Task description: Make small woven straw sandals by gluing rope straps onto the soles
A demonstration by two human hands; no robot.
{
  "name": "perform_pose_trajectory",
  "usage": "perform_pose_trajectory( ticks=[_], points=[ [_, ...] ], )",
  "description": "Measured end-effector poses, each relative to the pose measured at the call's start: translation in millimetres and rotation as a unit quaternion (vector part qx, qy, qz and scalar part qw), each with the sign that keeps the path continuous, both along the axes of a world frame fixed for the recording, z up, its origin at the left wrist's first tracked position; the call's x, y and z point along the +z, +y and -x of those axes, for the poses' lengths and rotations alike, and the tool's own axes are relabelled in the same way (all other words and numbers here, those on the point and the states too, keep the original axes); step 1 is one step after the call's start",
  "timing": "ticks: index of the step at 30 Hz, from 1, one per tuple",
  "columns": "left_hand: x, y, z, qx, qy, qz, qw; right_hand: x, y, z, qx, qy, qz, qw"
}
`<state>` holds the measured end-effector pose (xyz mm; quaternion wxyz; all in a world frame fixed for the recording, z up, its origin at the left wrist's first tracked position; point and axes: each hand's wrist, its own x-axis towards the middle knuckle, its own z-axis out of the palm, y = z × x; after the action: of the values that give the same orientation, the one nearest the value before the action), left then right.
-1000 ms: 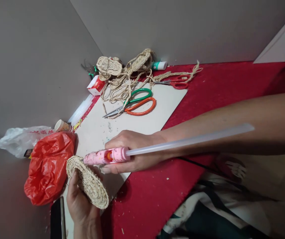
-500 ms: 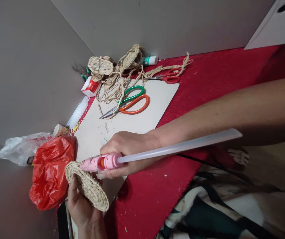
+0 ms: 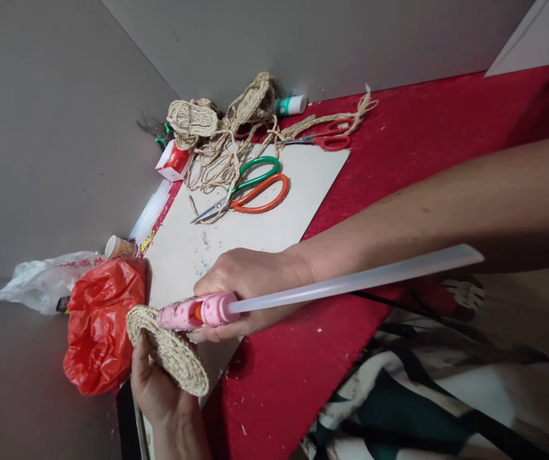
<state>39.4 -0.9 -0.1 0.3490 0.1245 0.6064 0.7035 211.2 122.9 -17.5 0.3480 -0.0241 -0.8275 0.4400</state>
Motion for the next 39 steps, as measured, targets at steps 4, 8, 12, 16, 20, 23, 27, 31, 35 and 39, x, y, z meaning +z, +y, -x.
perform_pose_trajectory(
  ticks=[4, 8, 12, 16, 20, 23, 27, 31, 35, 39],
  points=[
    [0.7, -0.4, 1.2, -0.009, 0.010, 0.002, 1.000, 1.0, -0.6, -1.3, -0.007, -0.013, 0.000, 1.000],
    [0.9, 0.4, 2.4, -0.008, 0.015, 0.003, 1.000, 2.9, -1.5, -2.6, -0.012, -0.039, 0.004, 0.999],
    [1.6, 1.2, 2.5, 0.000, 0.015, 0.001, 1.000, 2.5, -2.4, -2.8, -0.005, -0.034, -0.002, 0.999],
    [2.7, 2.4, 0.9, 0.018, 0.013, 0.005, 1.000, 1.1, -3.3, -2.5, -0.011, -0.035, -0.022, 0.999],
    [3.9, 3.9, -1.4, 0.035, 0.010, 0.016, 0.999, -3.9, -3.9, -0.3, -0.008, -0.012, -0.037, 0.999],
    [5.1, 4.5, -2.8, 0.046, 0.010, 0.020, 0.999, -7.7, -4.0, 0.9, 0.004, 0.010, -0.041, 0.999],
    [6.7, 4.7, -2.5, 0.055, 0.008, 0.015, 0.998, -7.3, -3.8, -0.1, 0.010, 0.001, -0.044, 0.999],
    [6.3, 3.7, 3.5, 0.051, 0.001, 0.005, 0.999, -8.9, -1.4, -0.4, 0.023, -0.019, -0.050, 0.998],
    [3.5, 1.2, 14.3, 0.051, -0.006, -0.023, 0.998, -15.0, 5.3, 1.4, 0.072, -0.043, -0.071, 0.994],
    [5.3, -2.0, 20.2, 0.020, -0.013, -0.058, 0.998, -7.7, 10.7, -1.3, 0.083, -0.088, -0.092, 0.988]
  ],
)
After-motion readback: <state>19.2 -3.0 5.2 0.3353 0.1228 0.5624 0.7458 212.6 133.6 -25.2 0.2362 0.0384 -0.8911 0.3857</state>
